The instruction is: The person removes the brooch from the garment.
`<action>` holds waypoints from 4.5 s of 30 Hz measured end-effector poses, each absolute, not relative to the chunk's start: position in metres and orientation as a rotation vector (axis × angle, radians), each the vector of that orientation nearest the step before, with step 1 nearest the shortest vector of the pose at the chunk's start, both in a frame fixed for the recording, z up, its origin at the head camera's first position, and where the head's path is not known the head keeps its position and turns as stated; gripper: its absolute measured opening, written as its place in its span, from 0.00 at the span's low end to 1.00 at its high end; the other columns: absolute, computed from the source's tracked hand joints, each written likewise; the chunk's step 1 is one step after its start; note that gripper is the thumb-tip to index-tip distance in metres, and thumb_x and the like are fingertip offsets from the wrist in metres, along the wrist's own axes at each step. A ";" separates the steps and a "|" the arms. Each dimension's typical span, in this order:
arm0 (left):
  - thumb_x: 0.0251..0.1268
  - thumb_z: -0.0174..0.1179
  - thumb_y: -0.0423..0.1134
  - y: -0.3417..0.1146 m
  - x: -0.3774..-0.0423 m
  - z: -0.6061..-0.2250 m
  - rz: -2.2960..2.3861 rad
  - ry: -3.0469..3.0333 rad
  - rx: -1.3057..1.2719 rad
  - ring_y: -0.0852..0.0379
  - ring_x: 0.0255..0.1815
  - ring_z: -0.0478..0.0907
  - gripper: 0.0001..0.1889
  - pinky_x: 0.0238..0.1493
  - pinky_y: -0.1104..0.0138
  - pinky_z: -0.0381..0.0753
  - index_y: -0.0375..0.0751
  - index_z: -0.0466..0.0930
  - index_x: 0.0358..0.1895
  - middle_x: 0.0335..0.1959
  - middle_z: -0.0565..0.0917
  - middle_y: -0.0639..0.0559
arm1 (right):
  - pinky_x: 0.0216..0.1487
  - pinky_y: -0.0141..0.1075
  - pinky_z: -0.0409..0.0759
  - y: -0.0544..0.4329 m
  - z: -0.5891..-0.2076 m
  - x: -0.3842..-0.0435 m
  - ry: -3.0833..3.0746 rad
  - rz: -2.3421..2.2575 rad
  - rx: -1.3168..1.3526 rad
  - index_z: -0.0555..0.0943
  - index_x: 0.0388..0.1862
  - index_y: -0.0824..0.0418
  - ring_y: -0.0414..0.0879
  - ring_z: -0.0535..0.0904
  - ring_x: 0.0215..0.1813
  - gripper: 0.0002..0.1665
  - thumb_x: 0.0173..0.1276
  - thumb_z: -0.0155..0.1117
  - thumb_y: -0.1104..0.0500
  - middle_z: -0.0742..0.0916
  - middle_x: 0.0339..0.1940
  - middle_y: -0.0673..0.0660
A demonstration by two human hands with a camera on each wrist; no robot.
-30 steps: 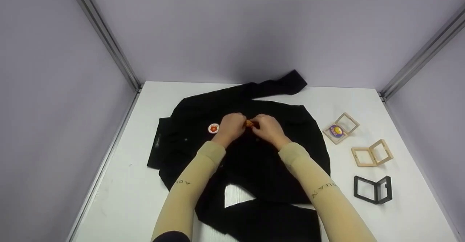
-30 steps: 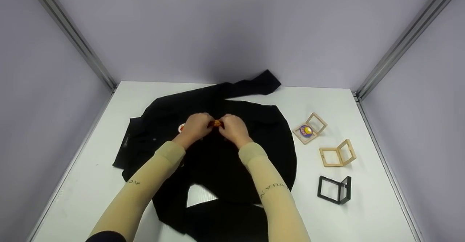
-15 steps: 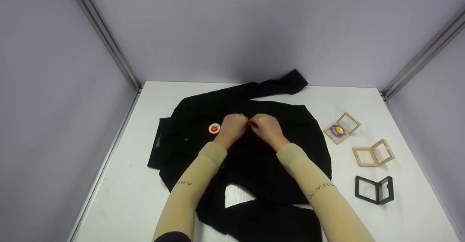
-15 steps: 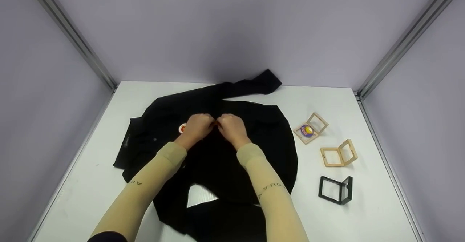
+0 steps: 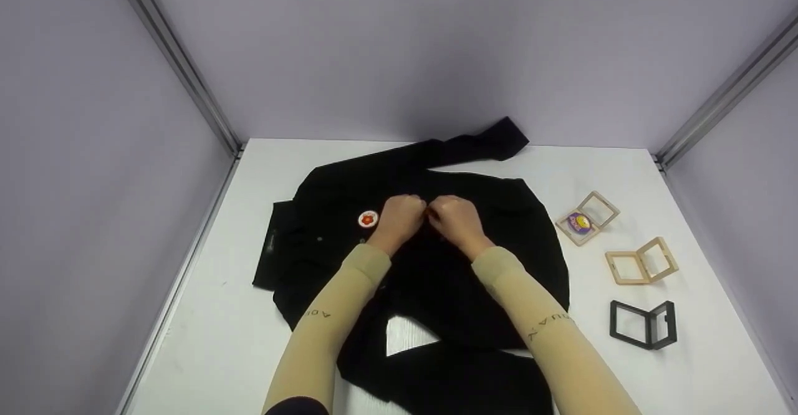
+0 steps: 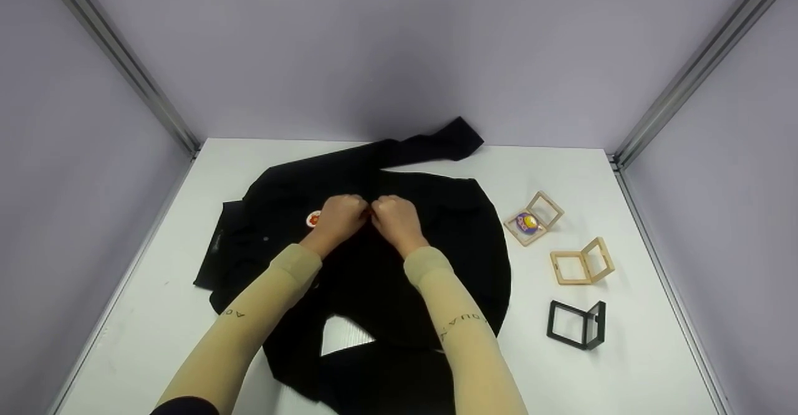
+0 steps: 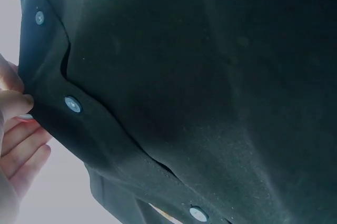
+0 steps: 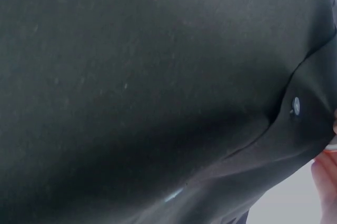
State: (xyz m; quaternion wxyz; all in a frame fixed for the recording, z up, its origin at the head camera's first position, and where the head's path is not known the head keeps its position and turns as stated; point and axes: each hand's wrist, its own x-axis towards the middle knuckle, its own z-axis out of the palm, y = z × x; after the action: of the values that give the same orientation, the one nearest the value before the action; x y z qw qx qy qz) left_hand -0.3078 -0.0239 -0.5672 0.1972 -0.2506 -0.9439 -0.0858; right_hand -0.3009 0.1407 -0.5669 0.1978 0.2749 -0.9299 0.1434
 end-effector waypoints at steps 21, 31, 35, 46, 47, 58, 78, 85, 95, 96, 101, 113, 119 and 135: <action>0.60 0.68 0.32 -0.023 -0.308 -0.564 -0.242 -2.626 -0.745 0.46 0.24 0.84 0.09 0.30 0.55 0.86 0.40 0.83 0.22 0.22 0.85 0.46 | 0.32 0.48 0.85 0.135 -0.573 -0.300 -2.543 0.385 0.716 0.79 0.25 0.61 0.54 0.84 0.29 0.11 0.60 0.75 0.65 0.86 0.25 0.57; 0.64 0.67 0.32 -0.023 -0.307 -0.562 -0.257 -2.593 -0.740 0.48 0.24 0.84 0.10 0.30 0.57 0.86 0.40 0.84 0.23 0.23 0.86 0.47 | 0.32 0.49 0.85 0.135 -0.574 -0.301 -2.527 0.436 0.684 0.79 0.25 0.62 0.55 0.84 0.30 0.10 0.58 0.75 0.66 0.85 0.26 0.58; 0.63 0.68 0.32 -0.025 -0.307 -0.561 -0.269 -2.590 -0.740 0.48 0.25 0.84 0.10 0.30 0.57 0.85 0.41 0.84 0.23 0.23 0.86 0.47 | 0.34 0.49 0.86 0.135 -0.572 -0.300 -2.555 0.429 0.695 0.81 0.27 0.62 0.55 0.85 0.31 0.09 0.60 0.76 0.65 0.86 0.27 0.58; 0.64 0.69 0.33 -0.026 -0.305 -0.562 -0.268 -2.595 -0.725 0.48 0.25 0.85 0.08 0.29 0.57 0.86 0.40 0.86 0.26 0.25 0.86 0.46 | 0.40 0.46 0.89 0.141 -0.572 -0.298 -2.542 0.456 0.719 0.89 0.36 0.60 0.53 0.89 0.37 0.02 0.66 0.74 0.65 0.92 0.34 0.57; 0.64 0.69 0.33 -0.026 -0.305 -0.562 -0.270 -2.595 -0.727 0.48 0.25 0.85 0.08 0.29 0.57 0.85 0.40 0.86 0.26 0.25 0.86 0.46 | 0.41 0.46 0.89 0.141 -0.571 -0.298 -2.541 0.457 0.722 0.90 0.37 0.60 0.53 0.90 0.38 0.02 0.66 0.74 0.65 0.92 0.35 0.56; 0.62 0.69 0.32 -0.027 -0.305 -0.562 -0.313 -2.576 -0.727 0.47 0.26 0.84 0.07 0.30 0.56 0.86 0.39 0.85 0.26 0.26 0.85 0.46 | 0.43 0.46 0.90 0.143 -0.565 -0.299 -2.561 0.419 0.744 0.91 0.40 0.60 0.53 0.90 0.40 0.05 0.67 0.72 0.66 0.92 0.36 0.57; 0.62 0.69 0.32 -0.023 -0.308 -0.555 -0.420 -2.529 -0.690 0.46 0.27 0.85 0.07 0.31 0.56 0.86 0.39 0.83 0.26 0.26 0.86 0.46 | 0.43 0.47 0.89 0.151 -0.555 -0.304 -2.482 0.458 0.773 0.90 0.40 0.60 0.54 0.89 0.40 0.05 0.66 0.72 0.66 0.92 0.36 0.56; 0.65 0.69 0.34 -0.022 -0.310 -0.549 -0.533 -2.574 -0.643 0.48 0.31 0.88 0.02 0.37 0.58 0.89 0.39 0.89 0.35 0.32 0.89 0.46 | 0.47 0.49 0.89 0.155 -0.552 -0.304 -2.506 0.539 0.724 0.90 0.42 0.62 0.55 0.90 0.43 0.05 0.68 0.72 0.64 0.93 0.39 0.58; 0.69 0.70 0.39 -0.021 -0.311 -0.545 -0.672 -2.599 -0.577 0.49 0.38 0.90 0.07 0.43 0.58 0.90 0.39 0.91 0.43 0.39 0.92 0.46 | 0.49 0.49 0.89 0.157 -0.550 -0.306 -2.568 0.924 0.516 0.91 0.46 0.63 0.55 0.91 0.42 0.09 0.70 0.73 0.61 0.94 0.43 0.61; 0.70 0.70 0.38 -0.021 -0.310 -0.546 -0.684 -2.603 -0.576 0.49 0.38 0.90 0.07 0.44 0.58 0.90 0.39 0.91 0.43 0.40 0.92 0.46 | 0.48 0.48 0.89 0.158 -0.550 -0.306 -2.579 0.969 0.493 0.91 0.46 0.63 0.55 0.91 0.42 0.09 0.70 0.74 0.61 0.94 0.43 0.61; 0.73 0.68 0.38 -0.020 -0.309 -0.548 -0.746 -2.618 -0.580 0.48 0.42 0.91 0.08 0.47 0.57 0.90 0.38 0.91 0.47 0.42 0.92 0.45 | 0.47 0.47 0.91 0.158 -0.550 -0.306 -2.590 1.124 0.436 0.91 0.46 0.67 0.56 0.92 0.41 0.10 0.69 0.75 0.63 0.94 0.41 0.63; 0.73 0.66 0.33 -0.019 -0.307 -0.547 -0.942 -2.618 -0.491 0.45 0.48 0.91 0.08 0.53 0.54 0.88 0.36 0.91 0.48 0.46 0.93 0.43 | 0.40 0.25 0.84 0.157 -0.552 -0.307 -2.544 1.519 0.223 0.89 0.46 0.74 0.44 0.89 0.37 0.13 0.66 0.77 0.67 0.92 0.42 0.69; 0.72 0.66 0.32 -0.019 -0.308 -0.548 -1.059 -2.641 -0.440 0.45 0.48 0.91 0.08 0.54 0.54 0.88 0.35 0.91 0.49 0.46 0.93 0.42 | 0.31 0.22 0.83 0.157 -0.554 -0.305 -2.483 1.759 0.158 0.87 0.50 0.76 0.29 0.82 0.29 0.15 0.66 0.75 0.70 0.92 0.41 0.71; 0.71 0.65 0.33 -0.019 -0.308 -0.550 -1.249 -2.751 -0.362 0.48 0.40 0.88 0.08 0.48 0.56 0.87 0.36 0.89 0.48 0.39 0.92 0.43 | 0.31 0.26 0.85 0.157 -0.556 -0.303 -2.549 1.893 0.037 0.85 0.50 0.78 0.36 0.84 0.25 0.15 0.71 0.72 0.67 0.93 0.37 0.65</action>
State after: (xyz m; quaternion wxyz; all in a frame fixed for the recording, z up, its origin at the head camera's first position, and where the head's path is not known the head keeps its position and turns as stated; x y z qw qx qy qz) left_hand -0.3081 -0.0195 -0.5500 0.0495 -0.1189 -0.9030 -0.4099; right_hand -0.3027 0.1573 -0.5563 -0.0167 0.0118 -0.8026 0.5961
